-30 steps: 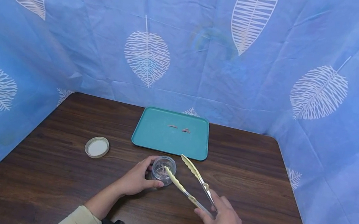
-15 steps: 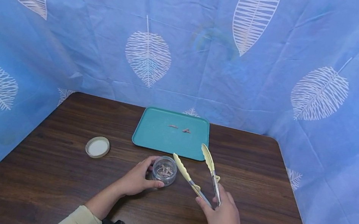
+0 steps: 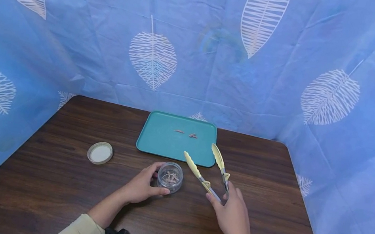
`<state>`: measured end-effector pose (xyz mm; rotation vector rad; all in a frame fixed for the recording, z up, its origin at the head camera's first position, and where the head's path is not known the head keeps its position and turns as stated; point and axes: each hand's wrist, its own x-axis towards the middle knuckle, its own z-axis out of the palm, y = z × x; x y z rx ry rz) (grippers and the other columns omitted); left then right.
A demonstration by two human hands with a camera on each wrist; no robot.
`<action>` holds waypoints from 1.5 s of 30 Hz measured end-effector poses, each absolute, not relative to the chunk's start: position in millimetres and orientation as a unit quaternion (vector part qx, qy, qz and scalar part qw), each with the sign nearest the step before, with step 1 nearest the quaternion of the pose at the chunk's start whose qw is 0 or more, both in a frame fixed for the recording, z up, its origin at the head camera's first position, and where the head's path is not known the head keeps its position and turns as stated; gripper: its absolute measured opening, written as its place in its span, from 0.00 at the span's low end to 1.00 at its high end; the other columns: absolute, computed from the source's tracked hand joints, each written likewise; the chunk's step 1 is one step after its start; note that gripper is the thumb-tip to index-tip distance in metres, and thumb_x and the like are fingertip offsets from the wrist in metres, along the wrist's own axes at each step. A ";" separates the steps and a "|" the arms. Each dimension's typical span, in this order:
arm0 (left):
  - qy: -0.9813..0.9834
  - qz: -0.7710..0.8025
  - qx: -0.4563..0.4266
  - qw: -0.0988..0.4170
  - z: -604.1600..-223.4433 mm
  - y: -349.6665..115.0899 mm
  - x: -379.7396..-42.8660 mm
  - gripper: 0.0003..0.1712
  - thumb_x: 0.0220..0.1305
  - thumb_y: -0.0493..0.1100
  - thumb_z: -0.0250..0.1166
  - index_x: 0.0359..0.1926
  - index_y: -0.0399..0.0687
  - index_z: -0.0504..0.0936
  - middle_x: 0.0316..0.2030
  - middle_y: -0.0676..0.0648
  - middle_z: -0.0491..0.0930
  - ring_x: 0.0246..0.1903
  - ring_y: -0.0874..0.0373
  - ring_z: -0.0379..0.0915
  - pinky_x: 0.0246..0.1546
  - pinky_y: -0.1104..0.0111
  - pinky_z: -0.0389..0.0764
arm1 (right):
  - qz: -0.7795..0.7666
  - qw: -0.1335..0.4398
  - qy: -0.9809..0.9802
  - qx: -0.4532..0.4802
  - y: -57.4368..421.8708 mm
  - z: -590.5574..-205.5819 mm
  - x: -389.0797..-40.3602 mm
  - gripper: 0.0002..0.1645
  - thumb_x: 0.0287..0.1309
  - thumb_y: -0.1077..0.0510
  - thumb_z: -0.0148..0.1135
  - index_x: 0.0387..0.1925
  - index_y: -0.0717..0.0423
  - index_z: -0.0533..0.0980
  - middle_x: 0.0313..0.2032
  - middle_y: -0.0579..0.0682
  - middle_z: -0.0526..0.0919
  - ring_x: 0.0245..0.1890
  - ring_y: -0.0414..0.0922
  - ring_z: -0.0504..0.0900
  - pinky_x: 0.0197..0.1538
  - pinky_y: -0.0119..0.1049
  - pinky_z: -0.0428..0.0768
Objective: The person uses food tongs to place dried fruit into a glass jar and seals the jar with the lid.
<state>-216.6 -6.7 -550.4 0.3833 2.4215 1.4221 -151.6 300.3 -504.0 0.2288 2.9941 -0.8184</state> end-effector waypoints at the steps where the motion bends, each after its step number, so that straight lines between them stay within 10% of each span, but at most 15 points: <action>1: 0.845 0.495 0.134 0.153 -550.9 -6.8 -216.9 0.52 0.63 0.60 0.81 0.81 0.59 0.64 0.74 0.42 0.72 0.70 0.41 0.73 0.67 0.40 0.77 | -0.261 0.015 0.963 0.072 300.8 -503.7 -154.7 0.57 0.69 0.35 0.71 0.80 0.70 0.61 0.52 0.65 0.83 0.43 0.53 0.80 0.41 0.46 0.79; 27: 0.847 0.491 0.135 0.152 -551.9 -6.8 -218.2 0.52 0.63 0.60 0.81 0.81 0.58 0.64 0.74 0.42 0.72 0.70 0.41 0.73 0.67 0.40 0.77 | -0.222 0.007 0.975 0.022 300.4 -508.9 -220.2 0.56 0.72 0.37 0.70 0.81 0.71 0.59 0.49 0.65 0.80 0.37 0.51 0.78 0.35 0.41 0.75; 45: 0.842 0.500 0.133 0.153 -549.2 -7.4 -217.5 0.51 0.63 0.58 0.81 0.80 0.59 0.65 0.74 0.41 0.73 0.69 0.42 0.73 0.67 0.40 0.76 | -0.171 0.011 0.985 0.018 286.3 -511.4 -256.5 0.47 0.77 0.38 0.64 0.79 0.68 0.65 0.69 0.72 0.77 0.65 0.69 0.80 0.62 0.66 0.82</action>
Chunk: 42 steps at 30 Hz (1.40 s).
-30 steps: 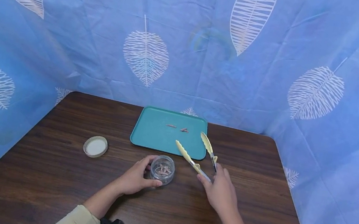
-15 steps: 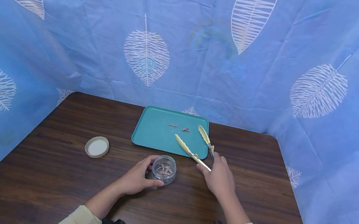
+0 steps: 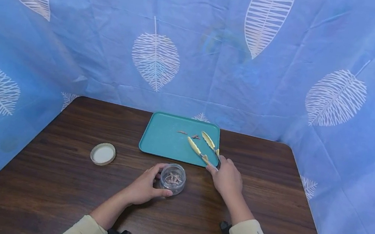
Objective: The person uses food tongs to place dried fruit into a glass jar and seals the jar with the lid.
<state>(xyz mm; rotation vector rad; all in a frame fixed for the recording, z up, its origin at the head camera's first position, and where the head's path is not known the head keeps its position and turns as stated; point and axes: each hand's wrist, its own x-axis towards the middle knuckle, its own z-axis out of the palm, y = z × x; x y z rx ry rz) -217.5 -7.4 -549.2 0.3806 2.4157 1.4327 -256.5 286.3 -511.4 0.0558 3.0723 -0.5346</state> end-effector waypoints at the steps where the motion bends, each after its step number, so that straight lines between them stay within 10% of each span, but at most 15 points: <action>1: 0.843 0.499 0.133 0.153 -549.6 -7.4 -217.5 0.51 0.63 0.58 0.81 0.80 0.59 0.65 0.74 0.42 0.73 0.69 0.42 0.73 0.67 0.40 0.76 | -0.170 0.013 0.985 0.018 286.0 -511.1 -257.3 0.46 0.78 0.38 0.63 0.79 0.67 0.66 0.70 0.72 0.77 0.66 0.69 0.80 0.62 0.67 0.81; 42: 0.843 0.498 0.143 0.144 -549.5 -8.5 -218.1 0.51 0.63 0.58 0.81 0.80 0.57 0.66 0.74 0.41 0.73 0.68 0.42 0.74 0.68 0.41 0.76 | -0.141 0.015 0.990 0.027 276.4 -492.2 -265.4 0.43 0.78 0.38 0.63 0.80 0.59 0.69 0.74 0.69 0.74 0.67 0.69 0.80 0.61 0.66 0.83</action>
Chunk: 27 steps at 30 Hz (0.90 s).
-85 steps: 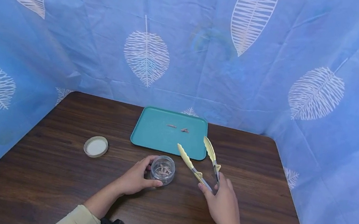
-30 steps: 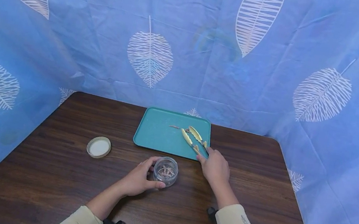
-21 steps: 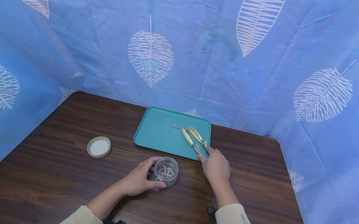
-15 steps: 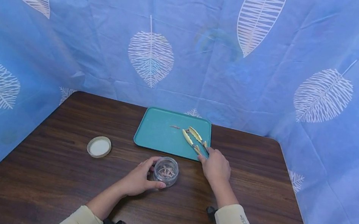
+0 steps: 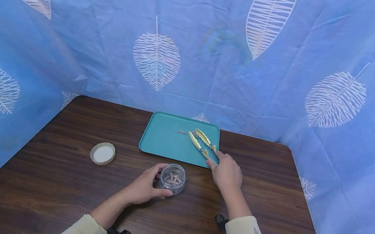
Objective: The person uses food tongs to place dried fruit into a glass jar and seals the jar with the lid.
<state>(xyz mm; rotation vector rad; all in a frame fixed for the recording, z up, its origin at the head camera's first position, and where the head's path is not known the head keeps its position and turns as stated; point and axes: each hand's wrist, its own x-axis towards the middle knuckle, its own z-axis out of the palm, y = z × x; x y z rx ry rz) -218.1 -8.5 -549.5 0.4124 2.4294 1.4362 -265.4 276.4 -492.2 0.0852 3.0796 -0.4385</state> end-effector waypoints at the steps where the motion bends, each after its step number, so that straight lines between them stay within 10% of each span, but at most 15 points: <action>1: 0.843 0.498 0.144 0.144 -549.6 -8.5 -218.1 0.51 0.63 0.58 0.81 0.80 0.56 0.66 0.74 0.41 0.73 0.68 0.42 0.74 0.67 0.41 0.76 | -0.144 0.016 0.989 0.029 276.1 -491.4 -264.4 0.43 0.77 0.37 0.63 0.80 0.58 0.69 0.75 0.69 0.74 0.67 0.69 0.80 0.61 0.66 0.83; 9: 0.840 0.502 0.145 0.148 -551.3 -8.7 -218.7 0.52 0.63 0.59 0.81 0.81 0.57 0.65 0.75 0.41 0.72 0.69 0.41 0.74 0.68 0.41 0.76 | -0.155 0.008 0.988 0.019 270.2 -485.1 -249.9 0.41 0.76 0.37 0.65 0.80 0.54 0.70 0.74 0.72 0.73 0.66 0.71 0.80 0.61 0.69 0.82; 16: 0.840 0.501 0.142 0.151 -552.0 -8.9 -218.9 0.52 0.63 0.60 0.81 0.81 0.58 0.65 0.75 0.41 0.72 0.70 0.41 0.73 0.68 0.41 0.77 | -0.172 -0.028 0.985 0.004 265.0 -480.1 -233.5 0.41 0.72 0.40 0.71 0.76 0.57 0.74 0.53 0.65 0.86 0.39 0.55 0.84 0.38 0.50 0.82; 27: 0.845 0.496 0.140 0.145 -551.5 -7.8 -218.1 0.52 0.63 0.59 0.81 0.81 0.57 0.65 0.74 0.41 0.72 0.69 0.41 0.74 0.68 0.41 0.77 | -0.204 -0.032 0.978 0.003 258.0 -475.4 -202.8 0.38 0.71 0.42 0.73 0.75 0.53 0.77 0.40 0.56 0.85 0.27 0.47 0.74 0.29 0.37 0.70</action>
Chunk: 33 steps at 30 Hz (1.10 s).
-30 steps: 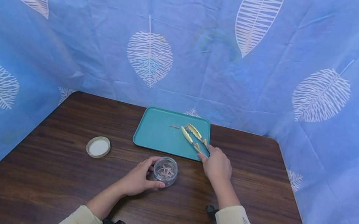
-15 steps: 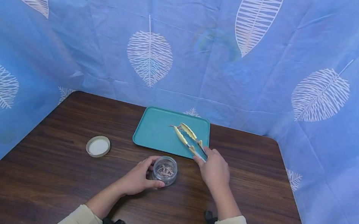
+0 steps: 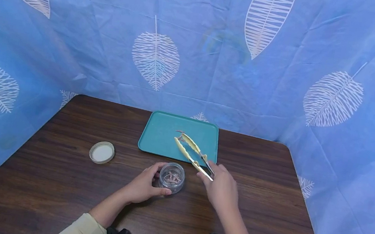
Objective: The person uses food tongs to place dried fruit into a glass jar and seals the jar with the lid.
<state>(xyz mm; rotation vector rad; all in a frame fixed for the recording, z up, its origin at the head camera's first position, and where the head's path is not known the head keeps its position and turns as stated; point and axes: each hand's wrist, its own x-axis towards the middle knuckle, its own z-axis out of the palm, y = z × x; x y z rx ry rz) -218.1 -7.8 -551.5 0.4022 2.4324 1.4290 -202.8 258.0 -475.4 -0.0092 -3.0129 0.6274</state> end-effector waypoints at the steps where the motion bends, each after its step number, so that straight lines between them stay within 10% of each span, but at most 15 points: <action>1: 0.844 0.496 0.140 0.145 -551.5 -7.8 -218.0 0.52 0.63 0.59 0.81 0.81 0.57 0.65 0.74 0.41 0.73 0.69 0.41 0.74 0.68 0.41 0.77 | 0.205 0.033 -0.978 -0.003 257.9 -475.5 -199.9 0.38 0.70 0.43 0.73 0.74 0.53 0.77 0.40 0.56 0.85 0.27 0.46 0.74 0.29 0.37 0.70; 33: 0.846 0.494 0.145 0.139 -556.6 -8.4 -220.0 0.52 0.63 0.60 0.81 0.81 0.58 0.64 0.74 0.41 0.73 0.69 0.41 0.74 0.68 0.41 0.77 | 0.199 0.041 -0.979 0.003 263.4 -462.5 -117.2 0.38 0.59 0.46 0.81 0.69 0.50 0.82 0.38 0.47 0.85 0.26 0.38 0.71 0.28 0.30 0.69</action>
